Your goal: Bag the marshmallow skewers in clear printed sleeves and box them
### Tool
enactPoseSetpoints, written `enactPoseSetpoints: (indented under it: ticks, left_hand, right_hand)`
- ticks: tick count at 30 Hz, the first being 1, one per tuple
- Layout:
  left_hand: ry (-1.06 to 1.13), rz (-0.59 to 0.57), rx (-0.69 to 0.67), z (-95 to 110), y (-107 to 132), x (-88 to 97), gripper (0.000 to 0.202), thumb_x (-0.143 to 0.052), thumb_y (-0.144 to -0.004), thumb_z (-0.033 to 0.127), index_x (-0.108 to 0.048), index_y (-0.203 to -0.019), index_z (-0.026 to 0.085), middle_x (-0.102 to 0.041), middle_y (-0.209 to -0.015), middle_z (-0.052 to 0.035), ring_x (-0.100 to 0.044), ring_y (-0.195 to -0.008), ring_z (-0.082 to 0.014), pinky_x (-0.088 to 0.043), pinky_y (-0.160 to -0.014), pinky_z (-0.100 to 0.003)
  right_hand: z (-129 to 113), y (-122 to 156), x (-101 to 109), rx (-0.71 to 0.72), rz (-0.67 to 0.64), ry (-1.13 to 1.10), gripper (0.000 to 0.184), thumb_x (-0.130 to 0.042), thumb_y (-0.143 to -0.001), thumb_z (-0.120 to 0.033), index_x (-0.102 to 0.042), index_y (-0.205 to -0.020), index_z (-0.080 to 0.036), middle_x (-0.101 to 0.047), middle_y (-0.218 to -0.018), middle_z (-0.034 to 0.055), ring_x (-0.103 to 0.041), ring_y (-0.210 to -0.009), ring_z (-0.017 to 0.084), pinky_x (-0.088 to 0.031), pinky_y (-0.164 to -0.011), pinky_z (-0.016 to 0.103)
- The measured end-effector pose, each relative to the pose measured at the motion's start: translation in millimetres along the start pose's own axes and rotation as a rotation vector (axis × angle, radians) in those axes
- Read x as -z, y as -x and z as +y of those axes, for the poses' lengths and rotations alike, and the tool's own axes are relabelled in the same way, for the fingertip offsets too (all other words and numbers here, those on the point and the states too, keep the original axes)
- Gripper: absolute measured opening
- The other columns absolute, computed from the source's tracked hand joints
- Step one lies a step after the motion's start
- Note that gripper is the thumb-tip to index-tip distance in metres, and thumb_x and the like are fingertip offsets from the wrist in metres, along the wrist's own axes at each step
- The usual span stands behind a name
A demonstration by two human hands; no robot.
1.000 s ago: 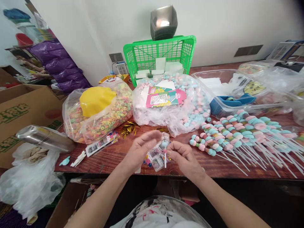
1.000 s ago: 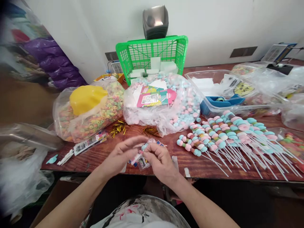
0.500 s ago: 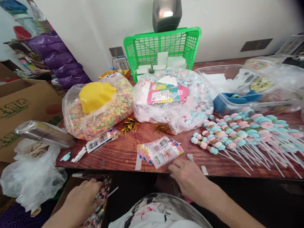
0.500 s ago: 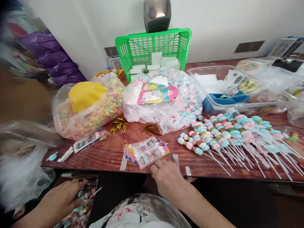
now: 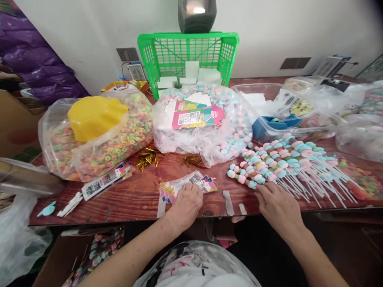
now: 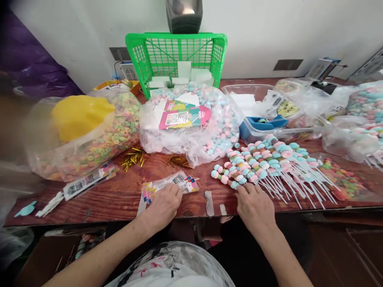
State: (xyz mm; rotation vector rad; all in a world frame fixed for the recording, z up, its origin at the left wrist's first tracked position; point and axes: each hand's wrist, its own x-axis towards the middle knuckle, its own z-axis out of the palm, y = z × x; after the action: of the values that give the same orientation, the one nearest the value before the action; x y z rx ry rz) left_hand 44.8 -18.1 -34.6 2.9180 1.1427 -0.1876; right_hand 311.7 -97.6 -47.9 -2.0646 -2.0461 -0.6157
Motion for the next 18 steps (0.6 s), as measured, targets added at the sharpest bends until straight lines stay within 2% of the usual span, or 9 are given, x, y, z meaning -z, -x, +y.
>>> enactPoseSetpoints:
  ticks: [3, 7, 10, 13, 15, 18]
  left_hand:
    - [0.020, 0.071, 0.018, -11.0, 9.1, -6.9, 0.019, -0.048, -0.081, 0.005, -0.061, -0.091, 0.015, -0.061, -0.091, -0.0093, -0.057, -0.088, -0.0257, -0.048, -0.072, -0.037]
    - [0.006, 0.194, 0.073, -17.9, 15.5, -17.2, 0.020, -0.048, -0.084, 0.008, -0.060, -0.097, 0.017, -0.061, -0.092, -0.0079, -0.057, -0.086, -0.0242, -0.048, -0.073, -0.037]
    - [0.023, 0.323, 0.031, -24.3, 19.7, -27.3, 0.016, -0.048, -0.084, 0.008, -0.061, -0.088, 0.017, -0.062, -0.087, -0.0072, -0.057, -0.085, -0.0225, -0.047, -0.075, -0.036]
    - [0.026, 0.439, -0.025, -30.7, 25.0, -33.7, 0.015, -0.049, -0.084, 0.008, -0.061, -0.081, 0.017, -0.063, -0.083, -0.0066, -0.056, -0.083, -0.0221, -0.046, -0.074, -0.035]
    - [0.035, 0.460, -0.047, -31.6, 28.2, -34.2, 0.016, -0.049, -0.083, 0.008, -0.062, -0.080, 0.017, -0.063, -0.080, -0.0060, -0.056, -0.079, -0.0212, -0.045, -0.071, -0.034]
    - [0.070, 0.422, -0.003, -26.9, 31.6, -31.2, 0.016, -0.049, -0.083, 0.007, -0.062, -0.082, 0.017, -0.064, -0.081, -0.0060, -0.056, -0.077, -0.0204, -0.045, -0.069, -0.032]
  right_hand:
    - [11.7, 3.3, -9.6, 0.003, -0.068, 0.118, 0.012, -0.056, -0.085, -0.018, -0.067, -0.091, -0.015, -0.064, -0.079, 0.0071, -0.057, -0.075, 0.023, -0.035, -0.062, 0.032]
    - [10.8, 0.2, -14.4, -0.045, -0.016, 0.169, 0.010, -0.058, -0.085, -0.022, -0.066, -0.088, -0.016, -0.063, -0.077, 0.0063, -0.056, -0.074, 0.022, -0.032, -0.062, 0.032]
    - [13.2, 0.8, -14.4, -0.086, 0.023, 0.172, 0.010, -0.057, -0.084, -0.022, -0.065, -0.085, -0.016, -0.062, -0.076, 0.0065, -0.055, -0.073, 0.022, -0.031, -0.062, 0.031]
    - [16.4, 1.9, -11.8, -0.096, -0.036, 0.211, 0.010, -0.057, -0.082, -0.017, -0.063, -0.074, -0.016, -0.062, -0.075, 0.0080, -0.054, -0.071, 0.022, -0.026, -0.060, 0.031]
    - [16.0, 2.2, -9.1, -0.085, -0.088, 0.213, 0.013, -0.057, -0.079, -0.012, -0.062, -0.068, -0.016, -0.061, -0.073, 0.0087, -0.053, -0.070, 0.022, -0.024, -0.059, 0.032]
    - [11.2, 4.4, -5.6, -0.042, -0.126, 0.176, 0.015, -0.057, -0.077, -0.009, -0.062, -0.066, -0.017, -0.061, -0.072, 0.0075, -0.054, -0.069, 0.022, -0.023, -0.058, 0.031]
